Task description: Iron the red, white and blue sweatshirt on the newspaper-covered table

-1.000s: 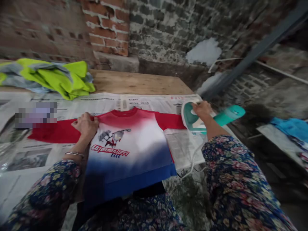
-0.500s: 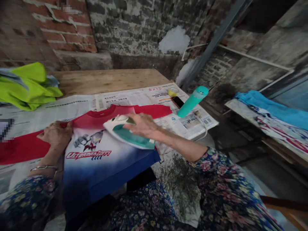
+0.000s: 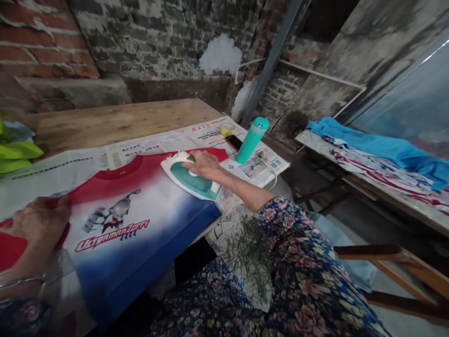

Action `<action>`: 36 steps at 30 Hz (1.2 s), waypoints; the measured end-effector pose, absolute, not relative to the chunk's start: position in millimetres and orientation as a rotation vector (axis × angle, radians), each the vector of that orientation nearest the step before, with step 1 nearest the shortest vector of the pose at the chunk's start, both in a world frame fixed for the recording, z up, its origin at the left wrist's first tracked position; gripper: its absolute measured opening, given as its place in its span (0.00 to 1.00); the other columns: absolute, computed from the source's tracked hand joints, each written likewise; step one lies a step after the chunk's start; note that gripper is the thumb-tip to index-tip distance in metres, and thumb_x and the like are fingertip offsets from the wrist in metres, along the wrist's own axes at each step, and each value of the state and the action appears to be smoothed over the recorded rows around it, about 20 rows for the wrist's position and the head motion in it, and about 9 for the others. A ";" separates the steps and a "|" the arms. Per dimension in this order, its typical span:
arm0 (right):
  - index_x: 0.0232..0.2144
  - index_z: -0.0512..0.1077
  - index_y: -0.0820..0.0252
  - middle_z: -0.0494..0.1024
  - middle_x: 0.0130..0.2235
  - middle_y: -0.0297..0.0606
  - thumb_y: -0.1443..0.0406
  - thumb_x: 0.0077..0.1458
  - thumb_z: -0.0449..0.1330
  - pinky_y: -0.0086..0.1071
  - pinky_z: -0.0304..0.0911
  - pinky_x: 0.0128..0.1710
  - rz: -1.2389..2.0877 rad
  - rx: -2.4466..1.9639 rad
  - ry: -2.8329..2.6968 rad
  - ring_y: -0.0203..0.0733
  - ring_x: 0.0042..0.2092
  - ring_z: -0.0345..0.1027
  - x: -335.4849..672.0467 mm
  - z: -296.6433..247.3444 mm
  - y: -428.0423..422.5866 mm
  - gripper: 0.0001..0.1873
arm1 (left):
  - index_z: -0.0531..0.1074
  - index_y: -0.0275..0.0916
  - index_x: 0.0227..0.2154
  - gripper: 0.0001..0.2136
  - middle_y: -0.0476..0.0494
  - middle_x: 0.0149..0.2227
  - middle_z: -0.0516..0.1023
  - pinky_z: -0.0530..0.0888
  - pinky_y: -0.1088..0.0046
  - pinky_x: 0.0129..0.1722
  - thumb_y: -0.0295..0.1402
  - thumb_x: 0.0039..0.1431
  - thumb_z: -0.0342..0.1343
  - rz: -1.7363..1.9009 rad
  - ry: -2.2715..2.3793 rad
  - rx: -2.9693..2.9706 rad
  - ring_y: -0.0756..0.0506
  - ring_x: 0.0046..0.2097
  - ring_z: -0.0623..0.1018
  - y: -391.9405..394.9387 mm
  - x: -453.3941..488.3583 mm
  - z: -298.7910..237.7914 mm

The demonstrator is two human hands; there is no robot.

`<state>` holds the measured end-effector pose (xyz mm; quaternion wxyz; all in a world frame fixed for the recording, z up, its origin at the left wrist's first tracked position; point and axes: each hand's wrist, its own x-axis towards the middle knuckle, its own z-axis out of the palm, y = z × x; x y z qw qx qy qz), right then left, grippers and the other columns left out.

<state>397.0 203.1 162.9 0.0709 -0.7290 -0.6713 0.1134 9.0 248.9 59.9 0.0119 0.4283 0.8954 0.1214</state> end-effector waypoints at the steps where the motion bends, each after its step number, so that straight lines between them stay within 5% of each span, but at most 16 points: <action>1: 0.67 0.79 0.57 0.85 0.64 0.50 0.52 0.78 0.62 0.42 0.71 0.63 0.321 -2.216 -1.957 0.57 0.65 0.79 408.8 161.4 209.8 0.25 | 0.82 0.54 0.61 0.27 0.34 0.65 0.86 0.69 0.28 0.63 0.48 0.68 0.44 0.371 2.782 1.276 0.24 0.70 0.77 248.3 10.5 61.6; 8: 0.66 0.79 0.61 0.80 0.68 0.56 0.54 0.78 0.62 0.44 0.68 0.67 0.084 -2.494 -1.479 0.60 0.69 0.75 478.8 148.5 249.4 0.24 | 0.80 0.49 0.61 0.28 0.29 0.68 0.83 0.70 0.32 0.62 0.47 0.67 0.45 0.388 2.748 1.180 0.25 0.73 0.74 243.5 16.7 71.1; 15: 0.70 0.72 0.75 0.75 0.70 0.70 0.59 0.80 0.61 0.51 0.66 0.69 0.044 -2.567 -1.424 0.66 0.72 0.71 484.0 164.0 265.1 0.27 | 0.81 0.42 0.57 0.21 0.27 0.63 0.85 0.68 0.38 0.61 0.39 0.69 0.49 0.534 2.760 1.325 0.25 0.66 0.78 233.9 15.6 69.4; 21: 0.67 0.77 0.66 0.80 0.67 0.61 0.62 0.76 0.65 0.52 0.67 0.70 0.029 -2.452 -1.741 0.65 0.71 0.73 444.2 169.8 255.1 0.22 | 0.81 0.36 0.55 0.19 0.23 0.58 0.85 0.66 0.43 0.60 0.38 0.71 0.51 0.501 2.691 1.432 0.24 0.64 0.78 227.5 10.8 64.4; 28: 0.62 0.82 0.55 0.86 0.61 0.51 0.51 0.74 0.64 0.46 0.71 0.63 0.218 -1.992 -2.234 0.61 0.64 0.79 333.1 164.0 248.4 0.23 | 0.83 0.41 0.52 0.16 0.26 0.56 0.86 0.68 0.45 0.59 0.39 0.72 0.52 0.510 2.665 1.465 0.24 0.62 0.78 228.7 2.6 51.9; 36: 0.60 0.82 0.56 0.86 0.62 0.50 0.49 0.74 0.61 0.46 0.72 0.62 0.397 -1.625 -2.481 0.62 0.64 0.79 213.3 147.0 287.8 0.24 | 0.82 0.42 0.53 0.17 0.27 0.58 0.86 0.65 0.44 0.63 0.38 0.74 0.50 0.533 2.625 1.443 0.25 0.64 0.78 226.2 5.8 50.2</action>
